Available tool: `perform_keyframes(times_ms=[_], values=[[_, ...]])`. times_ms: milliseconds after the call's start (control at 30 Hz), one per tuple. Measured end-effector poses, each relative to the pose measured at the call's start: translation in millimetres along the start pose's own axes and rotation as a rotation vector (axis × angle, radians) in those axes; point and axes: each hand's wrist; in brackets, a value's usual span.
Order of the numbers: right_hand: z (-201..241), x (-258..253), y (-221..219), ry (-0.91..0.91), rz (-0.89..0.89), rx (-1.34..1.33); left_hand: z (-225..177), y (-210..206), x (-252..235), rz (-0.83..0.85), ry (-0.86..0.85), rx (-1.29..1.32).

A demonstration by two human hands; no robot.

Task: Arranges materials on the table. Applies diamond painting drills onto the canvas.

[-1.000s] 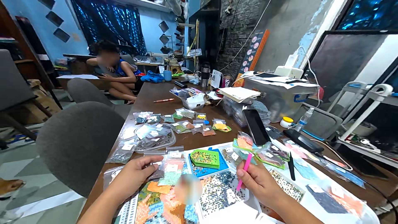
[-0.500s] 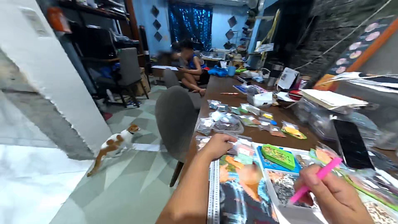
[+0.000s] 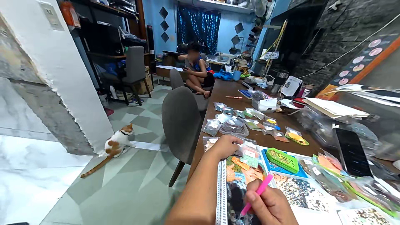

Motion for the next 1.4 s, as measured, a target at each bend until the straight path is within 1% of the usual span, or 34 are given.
perform_keyframes(times_ms=[133,767,933,1033,1167,1267,1333,1400], values=[[-1,0,-2,0.033,-0.014,0.026,-2,-1,0,0.004,0.004,-0.005],[-1,1,-7,0.029,0.003,0.074,-1,-2,1,-0.013,-0.022,0.001],[-1,0,-9,0.1,0.011,0.144,-2,-1,2,-0.011,-0.018,0.002],[0,1,-10,0.072,0.009,0.172,-2,-1,2,-0.007,-0.01,0.005],[0,1,-8,-0.102,-0.028,0.072,-1,0,0,0.002,-0.004,0.01],[2,2,-3,-0.197,-0.133,-0.088,-2,-1,0,0.01,-0.002,0.012],[4,0,5,-0.173,-0.198,-0.155,-2,-1,1,0.006,-0.006,0.02],[4,-2,22,-0.069,-0.192,-0.159,-1,0,2,0.001,-0.009,0.018]])
Point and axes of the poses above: each hand's wrist, its own x-axis away from the middle knuckle, its own y-axis out of the back of the hand, z = x × y, and after that the axes turned 12 degrees about -x, right-handed
